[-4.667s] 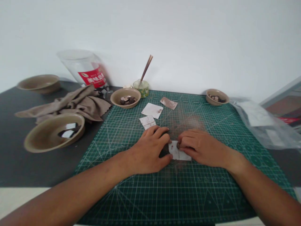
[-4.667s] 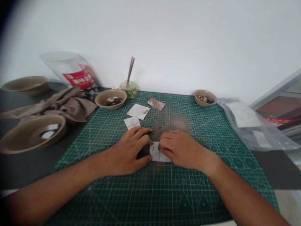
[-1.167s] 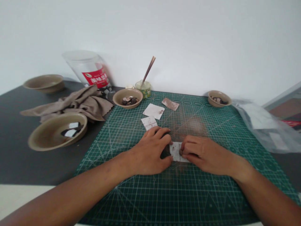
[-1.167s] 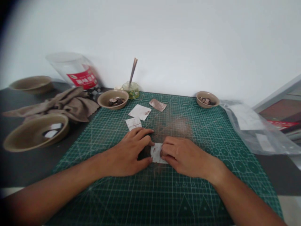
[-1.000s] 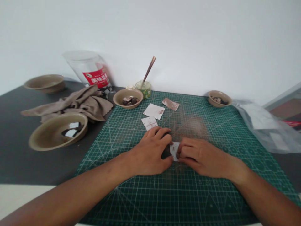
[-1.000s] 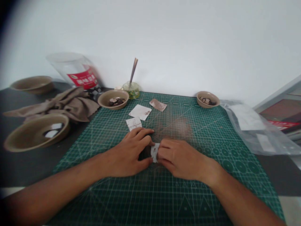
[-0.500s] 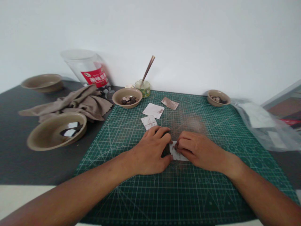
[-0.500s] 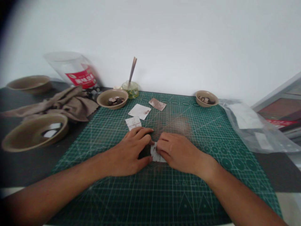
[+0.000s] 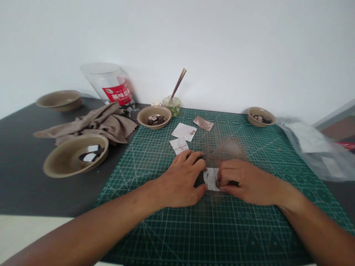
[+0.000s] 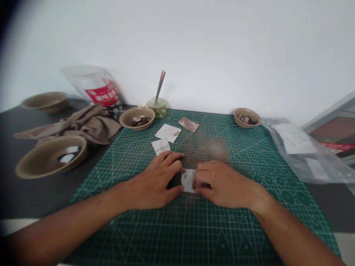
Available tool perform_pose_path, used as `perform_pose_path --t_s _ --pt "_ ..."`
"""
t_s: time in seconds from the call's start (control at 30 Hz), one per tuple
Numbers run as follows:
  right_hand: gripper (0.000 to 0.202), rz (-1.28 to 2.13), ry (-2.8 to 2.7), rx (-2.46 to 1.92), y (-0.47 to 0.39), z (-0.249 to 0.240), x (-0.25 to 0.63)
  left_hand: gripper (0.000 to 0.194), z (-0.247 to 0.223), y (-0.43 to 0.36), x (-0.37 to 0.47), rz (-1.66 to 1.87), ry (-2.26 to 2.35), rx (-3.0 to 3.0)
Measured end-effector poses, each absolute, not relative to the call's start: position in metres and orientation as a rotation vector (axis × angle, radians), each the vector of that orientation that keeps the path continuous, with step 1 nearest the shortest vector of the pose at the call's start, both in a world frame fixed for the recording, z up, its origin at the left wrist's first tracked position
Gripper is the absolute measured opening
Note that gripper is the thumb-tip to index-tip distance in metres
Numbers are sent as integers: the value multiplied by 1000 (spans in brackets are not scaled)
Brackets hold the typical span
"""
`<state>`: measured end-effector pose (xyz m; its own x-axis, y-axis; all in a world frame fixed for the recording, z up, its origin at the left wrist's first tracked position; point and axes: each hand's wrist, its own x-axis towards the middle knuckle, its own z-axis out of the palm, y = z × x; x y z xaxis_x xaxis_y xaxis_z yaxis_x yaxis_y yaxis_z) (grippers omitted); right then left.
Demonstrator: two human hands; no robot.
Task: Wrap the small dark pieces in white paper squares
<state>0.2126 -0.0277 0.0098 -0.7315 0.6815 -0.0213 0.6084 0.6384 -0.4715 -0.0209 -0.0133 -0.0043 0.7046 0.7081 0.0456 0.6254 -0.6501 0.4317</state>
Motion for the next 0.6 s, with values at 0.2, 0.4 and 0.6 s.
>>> perform_pose_path --t_s 0.2,0.4,0.6 --pt "13 545 -2640 -1114 -25 5 213 28 -5 -12 -22 281 1045 2534" --pt "8 710 -2662 -1029 -31 3 210 24 -5 -12 -22 274 1022 2546" --pt "15 474 -2671 -1153 -28 4 211 28 -5 -12 -21 265 1045 2542"
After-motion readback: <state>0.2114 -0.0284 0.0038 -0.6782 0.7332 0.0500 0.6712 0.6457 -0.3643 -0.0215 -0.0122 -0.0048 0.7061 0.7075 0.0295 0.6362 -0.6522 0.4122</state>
